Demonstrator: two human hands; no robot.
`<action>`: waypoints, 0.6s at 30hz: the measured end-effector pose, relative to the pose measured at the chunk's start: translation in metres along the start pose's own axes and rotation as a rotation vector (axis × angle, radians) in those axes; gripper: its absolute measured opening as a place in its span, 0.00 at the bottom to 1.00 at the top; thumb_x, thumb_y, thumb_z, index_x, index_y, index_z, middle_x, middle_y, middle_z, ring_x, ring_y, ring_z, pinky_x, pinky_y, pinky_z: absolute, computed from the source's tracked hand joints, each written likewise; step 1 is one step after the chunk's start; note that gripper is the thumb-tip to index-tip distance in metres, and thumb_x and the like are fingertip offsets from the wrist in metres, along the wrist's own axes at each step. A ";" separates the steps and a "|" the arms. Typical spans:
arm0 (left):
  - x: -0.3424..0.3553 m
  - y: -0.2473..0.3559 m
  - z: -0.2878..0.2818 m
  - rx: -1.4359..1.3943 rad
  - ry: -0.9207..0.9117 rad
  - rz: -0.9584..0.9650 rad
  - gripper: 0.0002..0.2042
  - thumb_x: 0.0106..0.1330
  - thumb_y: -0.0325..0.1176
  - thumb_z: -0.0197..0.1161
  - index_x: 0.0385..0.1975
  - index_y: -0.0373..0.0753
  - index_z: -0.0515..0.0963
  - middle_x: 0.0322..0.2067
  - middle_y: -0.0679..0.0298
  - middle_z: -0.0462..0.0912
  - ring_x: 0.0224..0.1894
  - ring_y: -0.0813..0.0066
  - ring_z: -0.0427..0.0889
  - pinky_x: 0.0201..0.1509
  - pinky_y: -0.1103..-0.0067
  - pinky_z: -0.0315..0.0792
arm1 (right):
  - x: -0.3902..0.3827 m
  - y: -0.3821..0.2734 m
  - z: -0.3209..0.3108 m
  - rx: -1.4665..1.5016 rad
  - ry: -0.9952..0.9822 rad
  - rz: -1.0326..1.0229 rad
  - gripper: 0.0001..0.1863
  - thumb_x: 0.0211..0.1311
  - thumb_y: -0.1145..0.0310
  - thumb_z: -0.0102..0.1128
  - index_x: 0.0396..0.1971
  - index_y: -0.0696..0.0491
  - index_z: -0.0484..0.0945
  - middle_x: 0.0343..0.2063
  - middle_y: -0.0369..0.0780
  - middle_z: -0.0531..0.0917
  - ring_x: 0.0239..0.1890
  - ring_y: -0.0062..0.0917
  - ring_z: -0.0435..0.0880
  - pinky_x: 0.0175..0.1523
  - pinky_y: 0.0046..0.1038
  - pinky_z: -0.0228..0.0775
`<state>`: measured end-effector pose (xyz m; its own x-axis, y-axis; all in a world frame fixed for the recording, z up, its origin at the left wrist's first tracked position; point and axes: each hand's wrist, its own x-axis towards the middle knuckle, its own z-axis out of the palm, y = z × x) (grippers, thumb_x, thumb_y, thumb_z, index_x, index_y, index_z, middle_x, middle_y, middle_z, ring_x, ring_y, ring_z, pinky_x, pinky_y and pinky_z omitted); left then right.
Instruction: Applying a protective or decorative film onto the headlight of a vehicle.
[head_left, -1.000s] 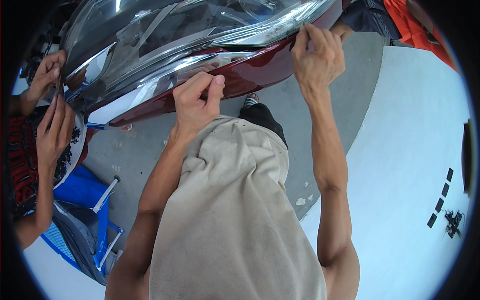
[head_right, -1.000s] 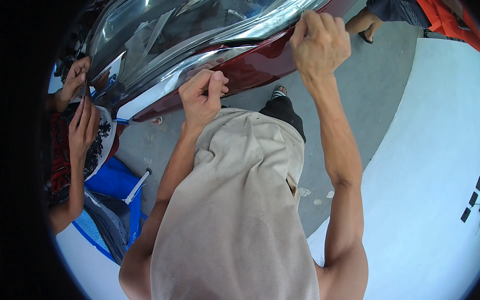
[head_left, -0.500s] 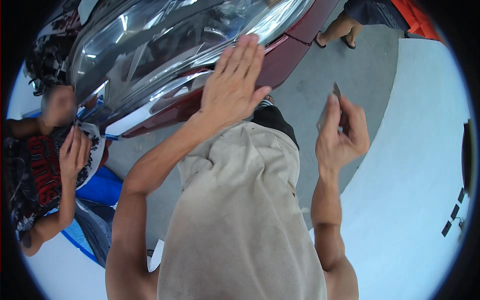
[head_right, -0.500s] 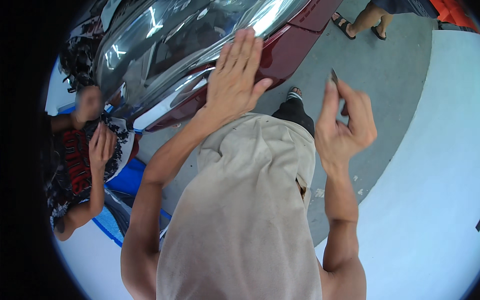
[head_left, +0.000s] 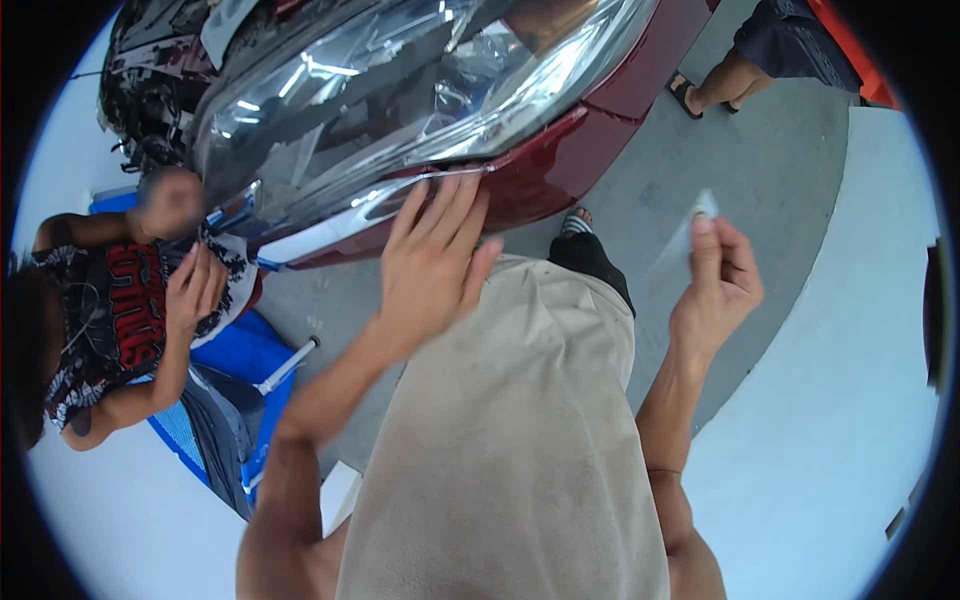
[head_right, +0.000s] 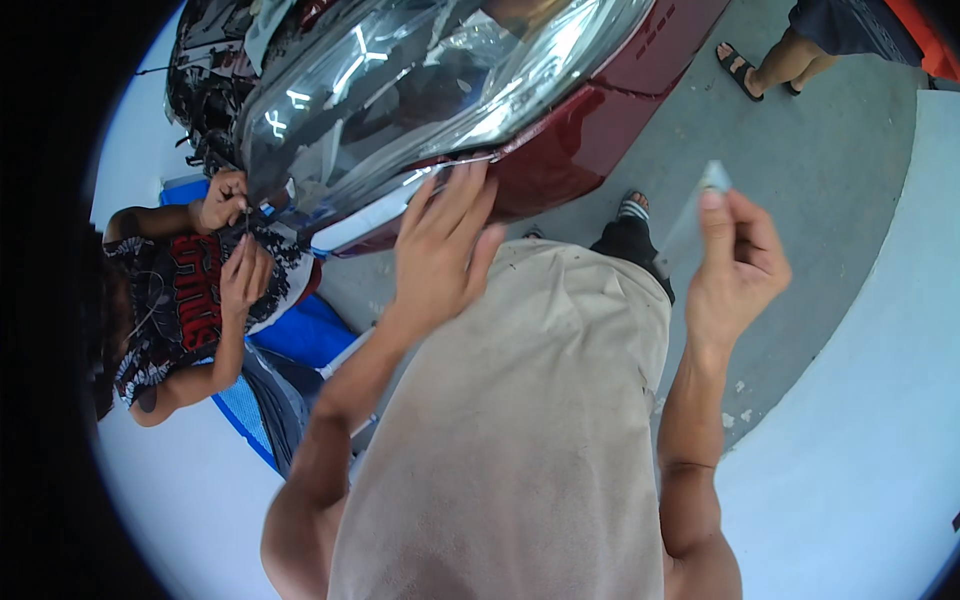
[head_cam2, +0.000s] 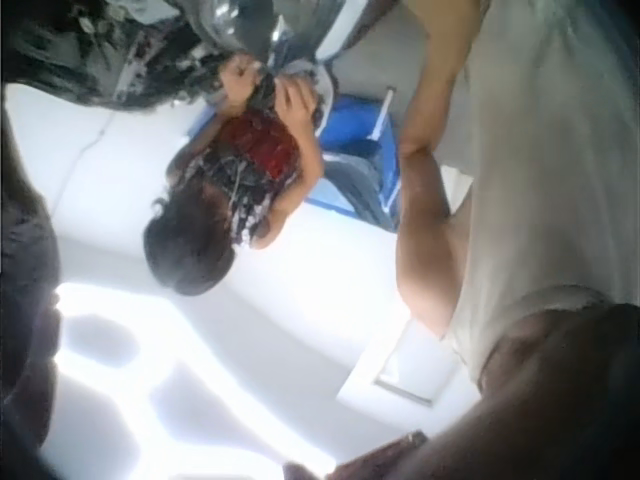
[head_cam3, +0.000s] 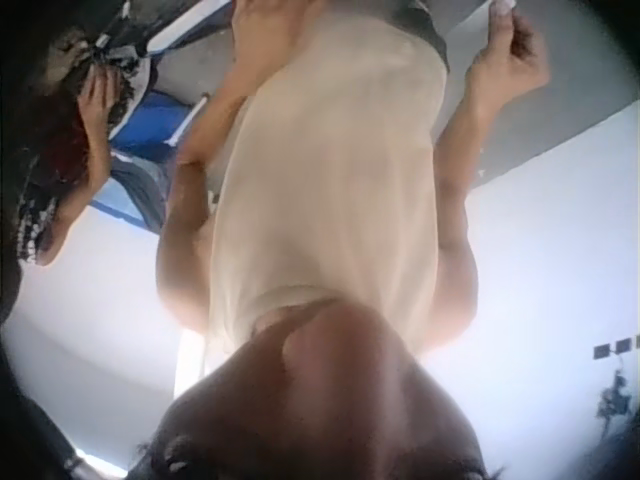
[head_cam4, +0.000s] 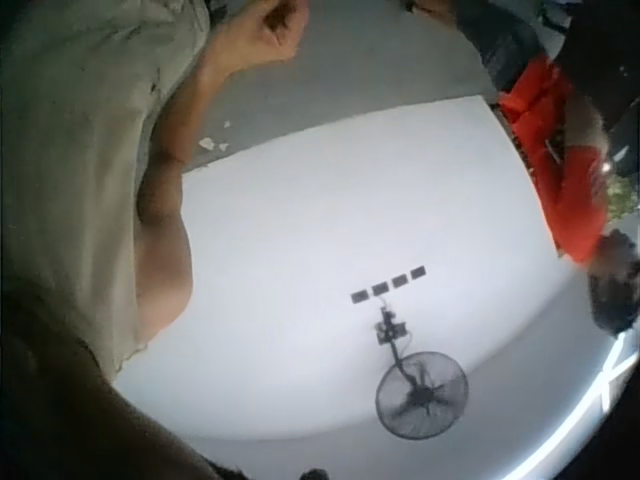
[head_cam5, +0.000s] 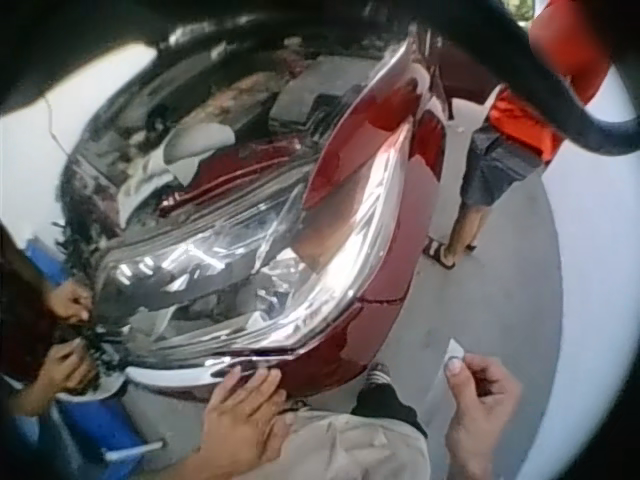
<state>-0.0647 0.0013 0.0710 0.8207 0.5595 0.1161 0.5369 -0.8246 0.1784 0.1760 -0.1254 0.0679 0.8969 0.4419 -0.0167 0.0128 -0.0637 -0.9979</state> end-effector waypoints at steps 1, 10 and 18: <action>-0.011 0.000 -0.010 0.012 0.009 0.001 0.25 0.72 0.43 0.60 0.64 0.34 0.72 0.64 0.50 0.75 0.66 0.58 0.75 0.71 0.66 0.62 | -0.005 -0.001 0.007 0.036 -0.148 0.085 0.08 0.65 0.73 0.71 0.40 0.61 0.85 0.30 0.33 0.85 0.31 0.12 0.78 0.39 0.16 0.69; 0.017 0.018 -0.027 -1.501 0.082 -0.499 0.09 0.67 0.32 0.71 0.35 0.32 0.83 0.27 0.67 0.84 0.33 0.84 0.80 0.42 0.83 0.74 | -0.063 -0.040 0.052 0.235 -0.731 0.263 0.08 0.66 0.77 0.67 0.43 0.62 0.85 0.32 0.33 0.85 0.33 0.10 0.78 0.39 0.15 0.69; 0.004 0.030 -0.026 -1.612 0.039 -0.503 0.13 0.77 0.38 0.60 0.37 0.34 0.82 0.29 0.68 0.83 0.31 0.85 0.78 0.39 0.84 0.74 | -0.059 -0.035 0.053 0.285 -0.646 0.368 0.07 0.65 0.78 0.67 0.41 0.61 0.84 0.29 0.32 0.85 0.31 0.10 0.79 0.39 0.16 0.69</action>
<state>-0.0499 -0.0190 0.1022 0.6241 0.7433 -0.2407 -0.0274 0.3287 0.9440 0.0993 -0.1012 0.1005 0.3868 0.8738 -0.2948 -0.4266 -0.1138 -0.8972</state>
